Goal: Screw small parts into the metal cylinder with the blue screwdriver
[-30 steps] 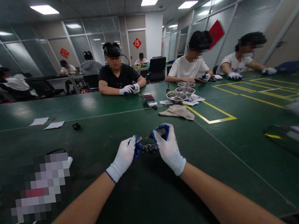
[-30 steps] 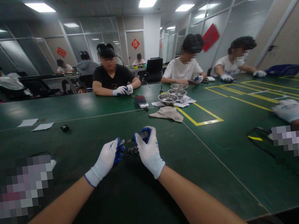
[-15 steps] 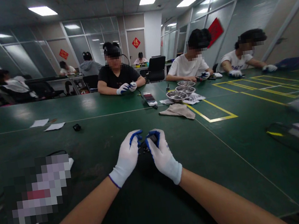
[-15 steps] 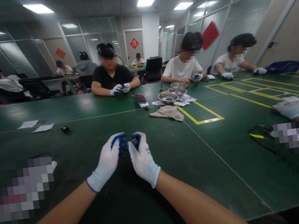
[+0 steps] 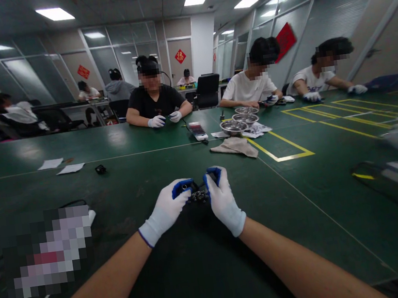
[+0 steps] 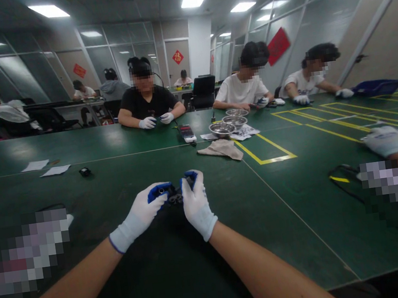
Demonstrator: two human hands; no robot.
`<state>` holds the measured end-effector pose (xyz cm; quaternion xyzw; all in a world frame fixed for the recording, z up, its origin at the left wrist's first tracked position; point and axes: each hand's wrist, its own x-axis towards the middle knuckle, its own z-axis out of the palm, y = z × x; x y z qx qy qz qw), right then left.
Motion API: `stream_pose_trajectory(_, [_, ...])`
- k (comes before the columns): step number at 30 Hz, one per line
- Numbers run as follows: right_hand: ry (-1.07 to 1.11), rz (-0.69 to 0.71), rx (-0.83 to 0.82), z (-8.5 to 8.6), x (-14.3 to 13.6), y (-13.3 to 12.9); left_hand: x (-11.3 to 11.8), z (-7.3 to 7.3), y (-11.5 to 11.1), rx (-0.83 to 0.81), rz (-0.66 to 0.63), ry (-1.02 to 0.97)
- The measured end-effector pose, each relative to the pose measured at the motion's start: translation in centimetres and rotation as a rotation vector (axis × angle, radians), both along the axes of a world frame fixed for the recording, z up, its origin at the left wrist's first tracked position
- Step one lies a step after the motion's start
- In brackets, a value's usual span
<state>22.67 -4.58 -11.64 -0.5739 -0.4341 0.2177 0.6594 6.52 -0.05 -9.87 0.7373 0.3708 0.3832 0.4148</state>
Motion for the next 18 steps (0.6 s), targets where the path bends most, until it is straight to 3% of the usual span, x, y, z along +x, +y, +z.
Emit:
stream_pose_trajectory(5, [0.055,-0.173,-0.041,0.0,1.2,0.8,-2.3,-0.3,2.5,0.125,0.168,0.23])
stream_pose_trajectory(10, [0.167,-0.169,-0.074,-0.7,1.7,1.7,-4.0,-0.7,4.3,0.297,0.158,0.496])
stream_pose_trajectory(18, [0.263,-0.17,-0.044,-0.4,1.4,1.7,-4.1,0.1,3.5,0.401,0.351,0.615])
